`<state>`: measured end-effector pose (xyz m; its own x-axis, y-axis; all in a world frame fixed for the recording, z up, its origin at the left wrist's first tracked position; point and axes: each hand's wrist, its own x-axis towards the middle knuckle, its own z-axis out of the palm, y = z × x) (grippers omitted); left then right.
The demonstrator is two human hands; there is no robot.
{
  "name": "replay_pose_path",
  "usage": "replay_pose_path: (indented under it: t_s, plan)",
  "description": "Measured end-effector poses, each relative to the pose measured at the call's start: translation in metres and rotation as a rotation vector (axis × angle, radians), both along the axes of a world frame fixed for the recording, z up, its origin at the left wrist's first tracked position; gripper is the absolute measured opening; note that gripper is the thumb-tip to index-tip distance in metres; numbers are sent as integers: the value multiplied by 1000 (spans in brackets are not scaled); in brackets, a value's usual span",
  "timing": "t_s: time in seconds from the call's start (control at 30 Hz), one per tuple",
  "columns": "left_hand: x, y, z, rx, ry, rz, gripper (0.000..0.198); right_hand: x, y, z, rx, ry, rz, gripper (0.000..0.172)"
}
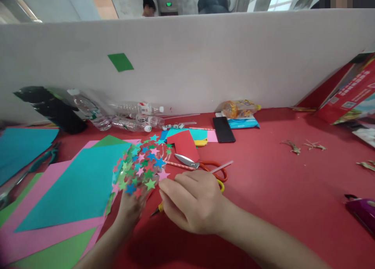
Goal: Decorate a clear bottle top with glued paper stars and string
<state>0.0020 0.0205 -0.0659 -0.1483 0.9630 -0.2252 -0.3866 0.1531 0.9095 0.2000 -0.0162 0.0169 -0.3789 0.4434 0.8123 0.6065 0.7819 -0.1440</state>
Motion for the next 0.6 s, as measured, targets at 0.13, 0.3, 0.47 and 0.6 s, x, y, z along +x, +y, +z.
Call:
replay_pose_path:
  t_s: [0.13, 0.3, 0.47, 0.6]
  plan:
    - [6, 2, 6, -12, -5, -4, 42, 2, 2, 8, 14, -52, -3, 23]
    - [6, 3, 11, 0, 12, -3, 44, 1, 3, 8, 8, -150, -13, 31]
    - [5, 5, 8, -11, -8, -1, 52, 1, 3, 5, 76, -235, -59, 34]
    - [6, 6, 8, -19, -25, 19, 57, 1, 5, 5, 130, -253, -81, 35]
